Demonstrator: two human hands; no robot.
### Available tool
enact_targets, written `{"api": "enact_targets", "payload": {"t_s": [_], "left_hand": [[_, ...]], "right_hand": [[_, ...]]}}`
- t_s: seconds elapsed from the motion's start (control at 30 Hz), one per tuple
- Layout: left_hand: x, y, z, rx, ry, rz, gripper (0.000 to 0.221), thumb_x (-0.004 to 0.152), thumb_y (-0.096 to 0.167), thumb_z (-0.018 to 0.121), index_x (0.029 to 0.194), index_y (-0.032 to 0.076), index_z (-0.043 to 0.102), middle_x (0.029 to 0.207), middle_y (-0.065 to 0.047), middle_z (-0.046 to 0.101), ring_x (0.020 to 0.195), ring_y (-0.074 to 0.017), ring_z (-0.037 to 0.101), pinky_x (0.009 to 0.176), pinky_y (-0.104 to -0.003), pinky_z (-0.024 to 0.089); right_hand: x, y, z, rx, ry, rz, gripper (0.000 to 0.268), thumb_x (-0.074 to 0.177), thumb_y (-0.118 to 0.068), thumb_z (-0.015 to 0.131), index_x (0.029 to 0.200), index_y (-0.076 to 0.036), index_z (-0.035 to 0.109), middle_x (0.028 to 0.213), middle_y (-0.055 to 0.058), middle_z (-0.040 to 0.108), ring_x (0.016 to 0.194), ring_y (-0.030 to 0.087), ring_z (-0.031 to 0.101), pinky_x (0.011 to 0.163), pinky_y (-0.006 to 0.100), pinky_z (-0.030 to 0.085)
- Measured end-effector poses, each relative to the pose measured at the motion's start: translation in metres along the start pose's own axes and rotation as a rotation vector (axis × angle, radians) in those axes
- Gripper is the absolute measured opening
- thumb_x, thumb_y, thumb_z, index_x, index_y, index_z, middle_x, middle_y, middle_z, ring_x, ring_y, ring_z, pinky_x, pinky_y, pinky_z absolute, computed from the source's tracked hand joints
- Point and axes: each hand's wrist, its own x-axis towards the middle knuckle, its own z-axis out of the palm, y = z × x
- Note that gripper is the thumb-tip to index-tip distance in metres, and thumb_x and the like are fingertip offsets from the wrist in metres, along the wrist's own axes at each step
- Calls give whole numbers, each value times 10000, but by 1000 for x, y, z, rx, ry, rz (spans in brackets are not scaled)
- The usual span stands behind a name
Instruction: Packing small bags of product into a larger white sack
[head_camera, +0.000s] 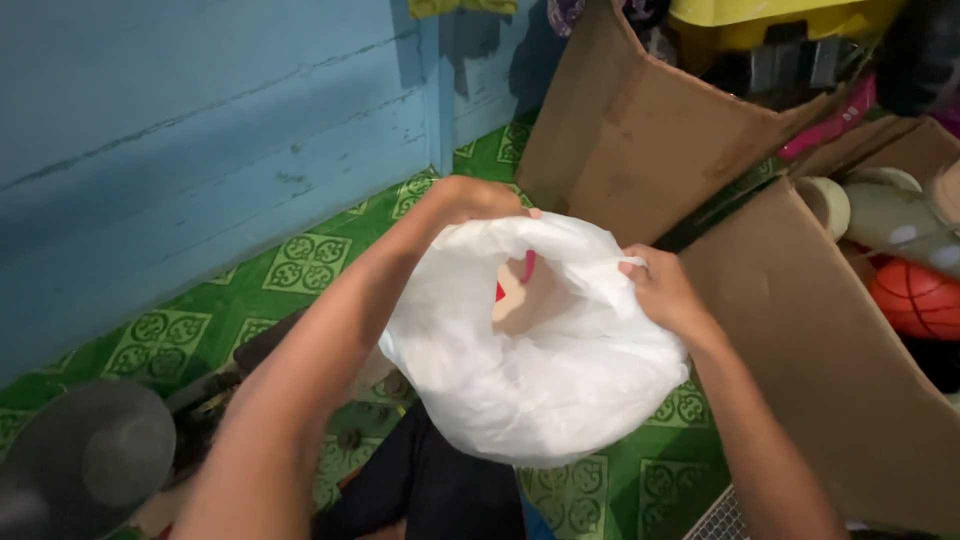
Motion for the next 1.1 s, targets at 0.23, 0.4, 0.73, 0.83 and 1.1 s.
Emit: {"api": "enact_targets", "payload": {"t_s": [0.23,0.4,0.73,0.83,1.1], "left_hand": [[42,-16,-16,-83,81,80,838,794,654,514,1264,-37,576,1341,-252,543,1272,-382,522,1028,-481,445],[62,-29,-4,492,564,175,721,844,789,364,1176,183,572,1178,-100,644,1130,-327,622,913,-549,461],[-57,-93,81,1198,1047,-10,1305,467,598,800,1529,45,281,1466,-183,383,1302,-351,379,970,-536,385],[-40,-140,56,1220,1113,19,974,534,256,816,1406,56,431,1268,-99,479,1082,-266,482,791,-404,439],[-26,-189,15,397,647,141,408,623,126,746,996,282,694,933,32,672,964,-280,667,809,-411,544]], "right_hand": [[18,74,58,889,-95,287,336,975,-217,593,1254,-33,635,974,106,691,841,191,680,809,377,559],[1,69,74,1047,-80,427,354,999,-277,585,1230,-14,642,1032,141,687,914,260,688,872,465,518],[-43,-13,51,1060,270,507,428,1046,-279,487,1389,-24,487,1279,201,570,1100,303,615,930,470,496],[-44,-13,47,1020,290,504,420,1042,-269,486,1392,-37,468,1291,202,553,1118,313,598,943,473,483],[-56,-18,57,946,362,520,411,1032,-243,484,1399,-71,420,1321,204,510,1163,338,557,974,481,449]]}}
